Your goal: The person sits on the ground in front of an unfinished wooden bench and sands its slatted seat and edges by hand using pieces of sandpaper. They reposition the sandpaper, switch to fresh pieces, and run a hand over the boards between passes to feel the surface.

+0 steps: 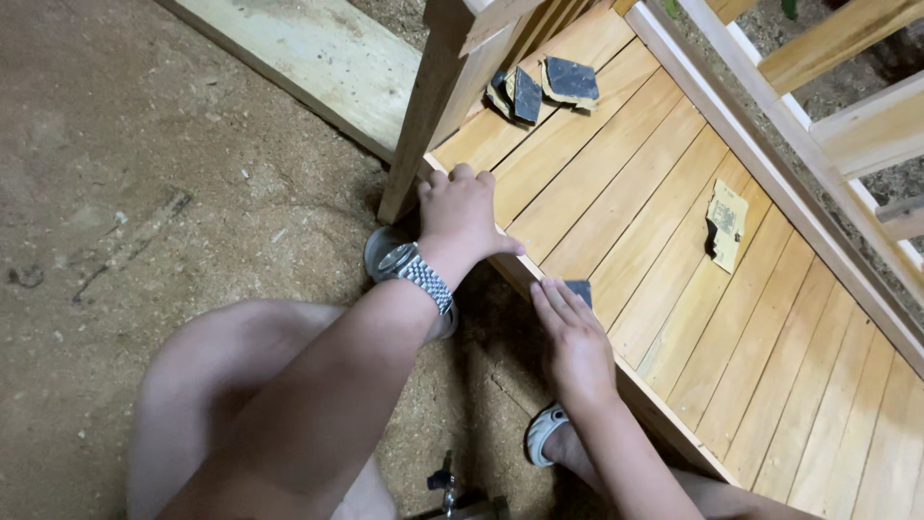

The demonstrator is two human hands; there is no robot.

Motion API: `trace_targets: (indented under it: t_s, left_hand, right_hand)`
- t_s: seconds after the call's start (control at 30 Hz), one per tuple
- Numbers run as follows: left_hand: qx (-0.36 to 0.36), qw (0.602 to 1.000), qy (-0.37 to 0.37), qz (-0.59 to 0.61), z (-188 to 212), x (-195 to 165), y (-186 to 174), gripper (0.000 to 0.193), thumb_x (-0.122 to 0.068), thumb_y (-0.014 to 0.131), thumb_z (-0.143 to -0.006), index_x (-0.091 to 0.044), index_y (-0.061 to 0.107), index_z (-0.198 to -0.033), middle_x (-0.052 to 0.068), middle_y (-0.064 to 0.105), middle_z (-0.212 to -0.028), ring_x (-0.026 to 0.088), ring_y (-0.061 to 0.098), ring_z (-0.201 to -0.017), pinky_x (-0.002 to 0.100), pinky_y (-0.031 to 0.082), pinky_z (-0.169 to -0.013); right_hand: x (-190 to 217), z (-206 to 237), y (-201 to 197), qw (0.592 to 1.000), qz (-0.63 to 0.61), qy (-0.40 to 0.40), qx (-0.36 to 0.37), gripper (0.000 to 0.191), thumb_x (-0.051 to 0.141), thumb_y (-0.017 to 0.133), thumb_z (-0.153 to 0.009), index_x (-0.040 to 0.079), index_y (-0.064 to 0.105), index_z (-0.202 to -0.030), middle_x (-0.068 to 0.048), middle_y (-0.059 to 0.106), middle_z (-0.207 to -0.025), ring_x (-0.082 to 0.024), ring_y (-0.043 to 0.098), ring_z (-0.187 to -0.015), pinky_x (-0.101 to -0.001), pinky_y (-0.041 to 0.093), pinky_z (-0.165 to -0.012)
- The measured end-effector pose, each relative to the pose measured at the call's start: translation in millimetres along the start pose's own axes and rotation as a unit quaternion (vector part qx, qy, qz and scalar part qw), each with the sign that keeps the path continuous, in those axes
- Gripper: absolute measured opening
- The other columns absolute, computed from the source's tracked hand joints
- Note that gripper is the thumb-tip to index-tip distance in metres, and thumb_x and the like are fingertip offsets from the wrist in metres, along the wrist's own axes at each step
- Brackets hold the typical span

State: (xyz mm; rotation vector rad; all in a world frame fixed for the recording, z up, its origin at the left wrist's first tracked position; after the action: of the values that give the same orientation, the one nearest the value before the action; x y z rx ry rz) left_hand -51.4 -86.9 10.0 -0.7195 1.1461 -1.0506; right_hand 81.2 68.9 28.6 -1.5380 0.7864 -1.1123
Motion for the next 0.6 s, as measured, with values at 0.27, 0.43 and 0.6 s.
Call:
trace_targets:
  t_s: [0.27,0.43,0.6]
  left_hand:
    - [0.01,1.0,-0.006,0.002,1.6,0.3,1.3,0.095,-0.066,0.093,-0.053,-0.011,0.063,-0.124,0.013,0.059,-0.128,0.038,0.053,-0.125,0.054,0.04,-0.107]
    - [0.008,1.0,0.002,-0.011,0.5,-1.0,-0.1,0.099,-0.07,0.093,-0.052,-0.009,0.062,-0.124,0.015,0.058,-0.127,0.041,0.051,-0.125,0.055,0.04,-0.105]
    - [0.006,1.0,-0.006,-0.009,0.5,0.5,0.4,0.096,-0.068,0.092,-0.051,-0.011,0.063,-0.122,0.014,0.059,-0.126,0.038,0.054,-0.124,0.053,0.042,-0.106]
  right_hand:
    - [-5.3,-10.5,12.9,0.999,-0.018,0.03,-0.008,0.068,-0.012,0.056,-0.074,0.008,0.061,-0.138,-0.011,0.061,-0.144,-0.029,0.055,-0.137,-0.0387,0.044,-0.113]
    - [-9.7,8.1,5.0,1.0,0.01,0.017,0.002,0.072,-0.011,0.055,-0.07,0.008,0.061,-0.139,-0.012,0.059,-0.146,-0.029,0.053,-0.137,-0.0414,0.042,-0.113]
    - [-13.6,10.7,9.8,0.999,0.018,0.033,-0.003,0.07,-0.01,0.055,-0.074,0.009,0.059,-0.141,-0.011,0.058,-0.148,-0.029,0.052,-0.138,-0.0402,0.041,-0.115]
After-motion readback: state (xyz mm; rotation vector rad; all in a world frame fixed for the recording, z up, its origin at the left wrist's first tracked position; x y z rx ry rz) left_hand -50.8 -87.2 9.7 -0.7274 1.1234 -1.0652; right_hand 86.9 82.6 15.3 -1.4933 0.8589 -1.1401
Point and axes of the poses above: each hand's wrist, its own z-axis away from the middle knuckle, its own y-axis out of the palm, x = y × z, the point moved 10 cm from there along -z, towards the middle knuckle
